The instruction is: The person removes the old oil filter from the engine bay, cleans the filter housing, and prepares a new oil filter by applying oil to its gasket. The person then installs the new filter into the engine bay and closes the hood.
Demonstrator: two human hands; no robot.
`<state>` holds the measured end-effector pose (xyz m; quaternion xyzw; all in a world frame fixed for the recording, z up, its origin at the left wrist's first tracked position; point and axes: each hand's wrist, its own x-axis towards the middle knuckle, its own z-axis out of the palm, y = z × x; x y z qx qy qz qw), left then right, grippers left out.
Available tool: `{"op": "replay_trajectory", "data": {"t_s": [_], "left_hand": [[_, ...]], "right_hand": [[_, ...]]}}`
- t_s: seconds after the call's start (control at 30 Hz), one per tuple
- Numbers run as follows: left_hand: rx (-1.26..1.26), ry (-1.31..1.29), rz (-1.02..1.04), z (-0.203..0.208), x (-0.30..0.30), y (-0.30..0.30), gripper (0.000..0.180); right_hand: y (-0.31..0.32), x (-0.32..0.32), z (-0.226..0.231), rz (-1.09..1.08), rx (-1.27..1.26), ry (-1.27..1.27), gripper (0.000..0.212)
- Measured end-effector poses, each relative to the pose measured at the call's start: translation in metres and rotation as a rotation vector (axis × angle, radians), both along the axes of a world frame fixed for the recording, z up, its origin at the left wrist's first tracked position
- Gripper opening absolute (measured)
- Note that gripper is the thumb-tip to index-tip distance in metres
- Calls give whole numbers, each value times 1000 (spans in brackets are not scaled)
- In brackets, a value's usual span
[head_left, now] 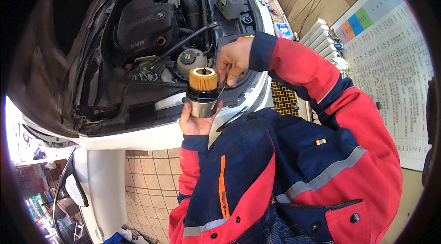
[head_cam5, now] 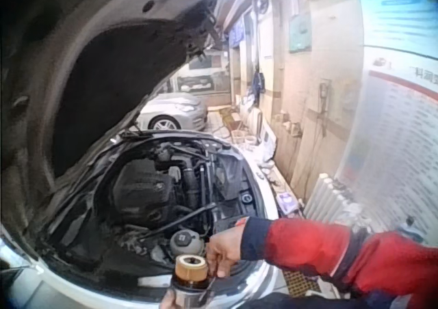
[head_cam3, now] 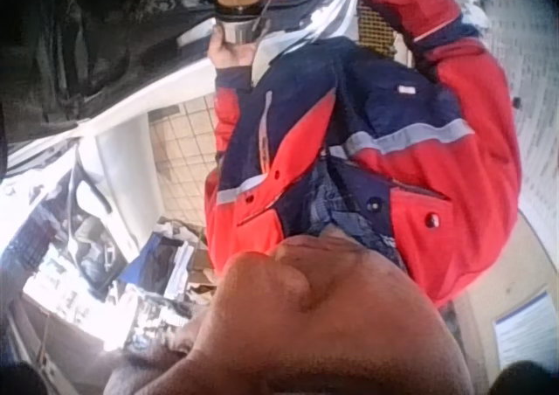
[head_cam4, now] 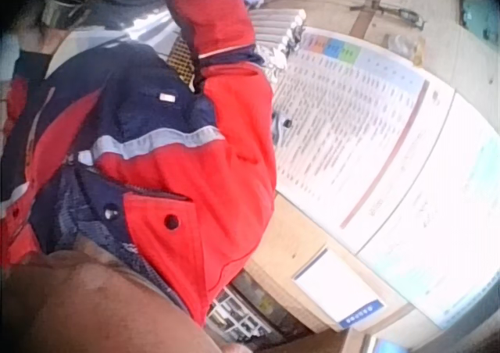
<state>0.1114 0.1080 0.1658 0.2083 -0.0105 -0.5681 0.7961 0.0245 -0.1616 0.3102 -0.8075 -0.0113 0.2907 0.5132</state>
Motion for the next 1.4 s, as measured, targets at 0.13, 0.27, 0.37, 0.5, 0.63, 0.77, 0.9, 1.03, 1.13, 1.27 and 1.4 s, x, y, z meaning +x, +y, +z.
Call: {"op": "replay_trajectory", "data": {"t_s": [0.13, 0.27, 0.37, 0.5, 0.63, 0.77, 0.9, 1.03, 1.13, 1.27, 1.4], "left_hand": [[3, 60, -50, -5, 3, -1, 77], [-139, 389, -101, -3, 7, -4, 83], [-211, 511, -120, -1, 12, -8, 85], [-208, 560, -98, 0, 17, -16, 85], [-234, 582, -115, 2, 22, -20, 86], [-235, 485, -125, 11, 22, -23, 82], [-140, 39, 42, 28, 17, -25, 68], [-6, -331, 221, 47, 12, -28, 67], [7, -466, 334, 57, 8, -30, 77], [125, -677, 477, 57, 6, -33, 81], [257, -917, 593, 52, 9, -33, 92]], "right_hand": [[-14, -19, 36, -33, -331, -163, 29], [-35, -46, 58, -248, -198, -157, 29], [-36, -59, 41, -269, -144, -195, 26], [-19, -71, -1, -333, -53, -85, 26], [1, -79, -24, -367, 12, -114, 25], [16, -78, -21, -508, -8, -286, 26], [34, -76, -3, -663, -30, -551, 24], [43, -78, 14, -688, -100, -585, 23], [47, -76, 19, -701, -203, -656, 24], [50, -71, 16, -742, -157, -635, 26], [52, -68, 14, -671, -212, -676, 26]]}}
